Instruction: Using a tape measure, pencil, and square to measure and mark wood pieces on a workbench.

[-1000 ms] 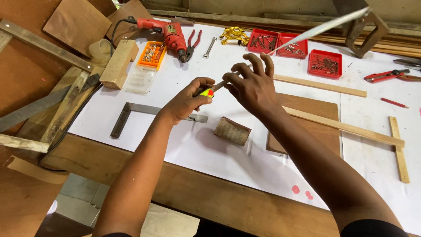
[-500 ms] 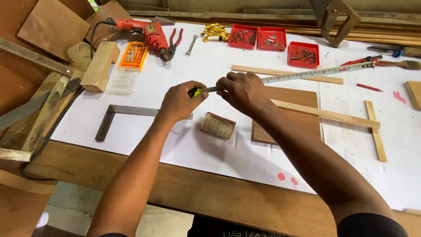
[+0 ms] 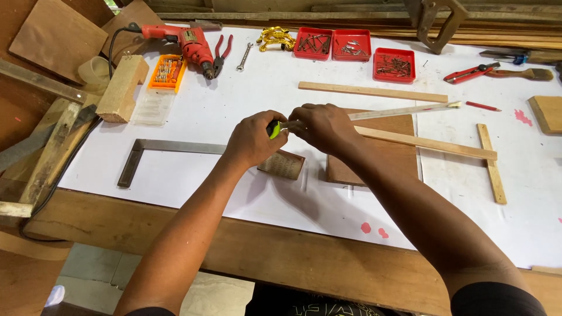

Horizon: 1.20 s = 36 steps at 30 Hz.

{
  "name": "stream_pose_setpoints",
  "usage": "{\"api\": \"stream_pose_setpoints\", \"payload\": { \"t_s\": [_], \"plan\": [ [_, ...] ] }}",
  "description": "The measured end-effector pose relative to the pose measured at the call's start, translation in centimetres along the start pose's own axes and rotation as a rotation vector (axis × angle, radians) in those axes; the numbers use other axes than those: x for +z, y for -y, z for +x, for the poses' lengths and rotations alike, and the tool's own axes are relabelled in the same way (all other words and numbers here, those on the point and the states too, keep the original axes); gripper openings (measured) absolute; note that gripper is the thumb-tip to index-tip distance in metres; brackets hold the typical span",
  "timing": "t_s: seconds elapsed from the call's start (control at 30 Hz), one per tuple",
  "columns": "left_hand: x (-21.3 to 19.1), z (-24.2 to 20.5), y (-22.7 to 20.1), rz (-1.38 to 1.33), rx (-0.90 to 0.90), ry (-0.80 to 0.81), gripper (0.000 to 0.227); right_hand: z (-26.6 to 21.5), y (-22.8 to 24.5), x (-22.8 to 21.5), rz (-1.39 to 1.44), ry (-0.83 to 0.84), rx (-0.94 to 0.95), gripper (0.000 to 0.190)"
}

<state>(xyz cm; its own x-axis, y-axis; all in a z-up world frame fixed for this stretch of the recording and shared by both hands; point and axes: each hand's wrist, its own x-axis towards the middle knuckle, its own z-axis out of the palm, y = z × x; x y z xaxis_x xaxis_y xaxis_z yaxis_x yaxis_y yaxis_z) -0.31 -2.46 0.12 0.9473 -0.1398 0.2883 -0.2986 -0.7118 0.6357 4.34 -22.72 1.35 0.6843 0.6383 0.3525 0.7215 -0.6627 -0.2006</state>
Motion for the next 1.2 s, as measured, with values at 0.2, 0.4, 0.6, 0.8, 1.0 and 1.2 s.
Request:
{"api": "stream_pose_setpoints", "payload": {
  "t_s": [0.2, 0.4, 0.6, 0.8, 1.0, 1.2],
  "plan": [
    [0.7, 0.6, -1.3, 0.011, 0.034, 0.059, 0.052, -1.1, -1.6, 0.7, -0.049, -0.08, -0.058, 0.008],
    [1.9, 1.7, -1.4, 0.051, 0.068, 0.085, 0.064, -1.1, -1.2, 0.7, 0.253, -0.01, 0.196, 0.032],
    [0.9, 1.8, -0.8, 0.113, 0.178, 0.09, 0.093, -1.2, -0.7, 1.9, 0.155, -0.142, 0.027, 0.066],
    [1.0, 2.8, 4.0, 0.261, 0.218, 0.122, 0.075, 1.0, -1.0, 5.3, 0.064, 0.055, 0.071, 0.048],
    [-0.2, 5.6, 8.5, 0.41, 0.168, 0.148, 0.074, 5.8, 0.1, 8.1, 0.093, 0.187, 0.153, 0.05],
    [-1.7, 7.9, 11.8, 0.435, 0.128, 0.135, 0.071, 10.1, 0.8, 9.5, 0.048, 0.268, 0.199, 0.064]
  ]
}}
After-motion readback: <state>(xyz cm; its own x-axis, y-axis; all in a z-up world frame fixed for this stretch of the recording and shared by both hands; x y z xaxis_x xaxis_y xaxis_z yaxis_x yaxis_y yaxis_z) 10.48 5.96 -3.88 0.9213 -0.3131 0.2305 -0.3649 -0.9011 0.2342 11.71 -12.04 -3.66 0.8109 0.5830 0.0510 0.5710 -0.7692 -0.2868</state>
